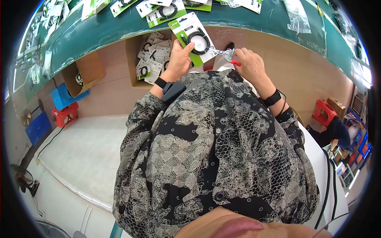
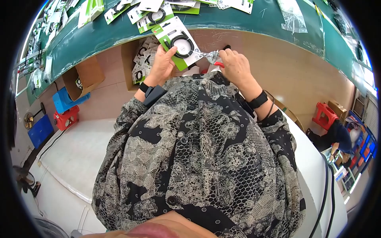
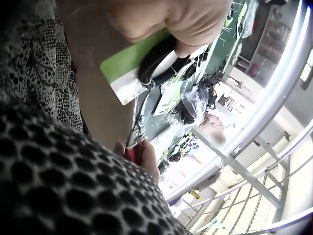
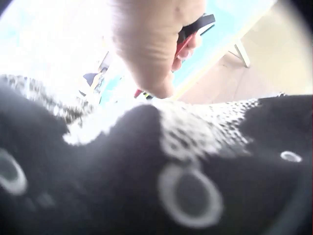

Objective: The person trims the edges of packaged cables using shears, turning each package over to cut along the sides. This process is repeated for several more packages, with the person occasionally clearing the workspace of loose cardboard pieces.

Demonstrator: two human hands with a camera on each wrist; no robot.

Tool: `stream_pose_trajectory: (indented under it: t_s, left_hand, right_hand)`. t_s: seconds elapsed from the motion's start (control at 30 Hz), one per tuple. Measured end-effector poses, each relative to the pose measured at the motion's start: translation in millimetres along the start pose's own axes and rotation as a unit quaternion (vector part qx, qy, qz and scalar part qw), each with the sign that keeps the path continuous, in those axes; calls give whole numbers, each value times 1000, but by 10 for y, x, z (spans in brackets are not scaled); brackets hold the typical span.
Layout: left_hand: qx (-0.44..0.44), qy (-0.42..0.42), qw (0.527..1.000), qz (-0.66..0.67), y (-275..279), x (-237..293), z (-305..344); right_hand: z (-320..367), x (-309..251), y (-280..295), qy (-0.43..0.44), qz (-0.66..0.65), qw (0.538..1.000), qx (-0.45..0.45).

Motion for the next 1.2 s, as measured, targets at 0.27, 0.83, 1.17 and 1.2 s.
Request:
stream_pose_trajectory:
  t_s: [0.27,0.83,1.17,1.2]
  left_hand:
    - [-4,15,996,84,-84,-19,44]
    - [56,-7,992,115,667,-313,179]
    - [181,-76,973,117,1823,28,125]
    - [186,-88,973,107,2032,118,155]
  right_hand:
    - [-310,-80,-25,-112,-291,950,3]
    - [-705,-517,-985,-72,-292,951,-69]
    - [-711,-222,-810,-109,-276,947,-121]
    - [-671,-86,-844,-115,-254,954,-113]
Point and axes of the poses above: each hand's wrist, its own z-axis away from the middle knuckle, its own y-axis out of the back of the hand, x = y × z, the point moved 6 cm from there along -z, towards the middle knuckle, and after that the axes turned 14 degrees about z, right-handed, at the moved point
